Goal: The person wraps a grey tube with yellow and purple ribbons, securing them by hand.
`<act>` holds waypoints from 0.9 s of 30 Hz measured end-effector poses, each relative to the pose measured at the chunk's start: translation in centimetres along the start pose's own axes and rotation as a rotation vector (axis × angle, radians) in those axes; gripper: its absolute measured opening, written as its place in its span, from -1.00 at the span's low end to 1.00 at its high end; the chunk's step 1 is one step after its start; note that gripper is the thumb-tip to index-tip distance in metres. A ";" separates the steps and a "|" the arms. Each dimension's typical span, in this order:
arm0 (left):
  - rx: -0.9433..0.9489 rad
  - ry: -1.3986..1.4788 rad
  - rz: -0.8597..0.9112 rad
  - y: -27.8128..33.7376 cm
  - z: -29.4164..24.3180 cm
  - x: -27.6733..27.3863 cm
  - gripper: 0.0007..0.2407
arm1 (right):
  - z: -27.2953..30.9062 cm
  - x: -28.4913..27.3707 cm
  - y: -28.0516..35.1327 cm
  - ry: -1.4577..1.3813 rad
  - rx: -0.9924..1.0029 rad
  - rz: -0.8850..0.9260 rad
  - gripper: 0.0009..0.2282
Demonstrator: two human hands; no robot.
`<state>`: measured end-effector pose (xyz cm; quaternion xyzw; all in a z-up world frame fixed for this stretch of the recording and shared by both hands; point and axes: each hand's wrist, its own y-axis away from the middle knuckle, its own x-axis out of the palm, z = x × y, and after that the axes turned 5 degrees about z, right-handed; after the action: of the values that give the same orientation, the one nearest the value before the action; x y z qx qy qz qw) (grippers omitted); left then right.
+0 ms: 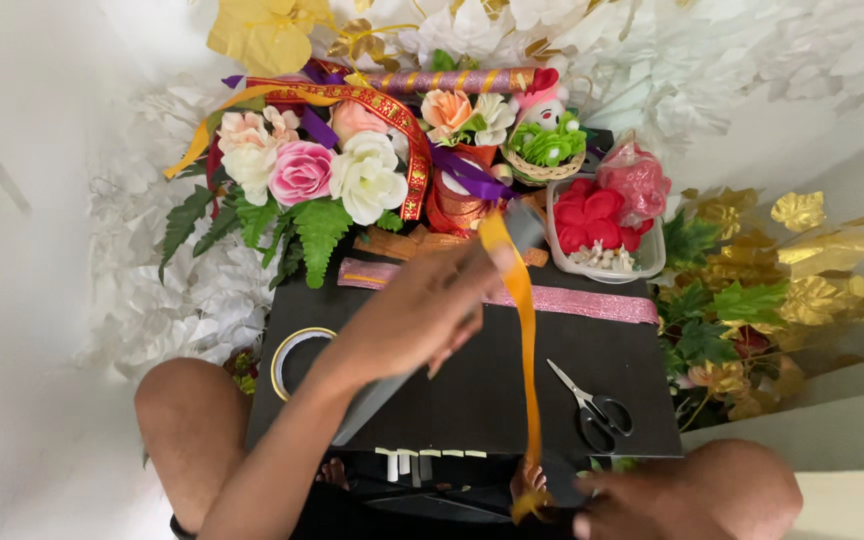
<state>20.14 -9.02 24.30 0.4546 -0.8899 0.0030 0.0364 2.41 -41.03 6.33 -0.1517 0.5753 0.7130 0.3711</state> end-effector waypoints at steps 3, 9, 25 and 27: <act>-0.319 -0.261 0.099 0.5 -2.2 1.8 -0.48 | 8.4 -10.6 5.3 0.260 0.197 -0.294 -0.66; -0.086 -0.633 0.049 0.7 2.4 3.8 -0.40 | 15.7 -15.1 3.9 -0.668 -0.596 -0.701 -0.57; -0.078 -0.646 -0.044 0.3 4.6 2.7 -0.50 | 16.7 -16.0 -0.2 -0.799 -0.486 -0.555 -0.63; -0.161 -0.612 -0.007 0.1 4.1 2.5 -0.41 | 16.2 -15.5 -0.6 -0.829 -0.497 -0.539 -0.63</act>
<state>18.30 -11.15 20.34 0.4334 -0.8553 -0.2044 -0.1971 16.81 -31.36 20.61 -0.0831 0.1363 0.7072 0.6888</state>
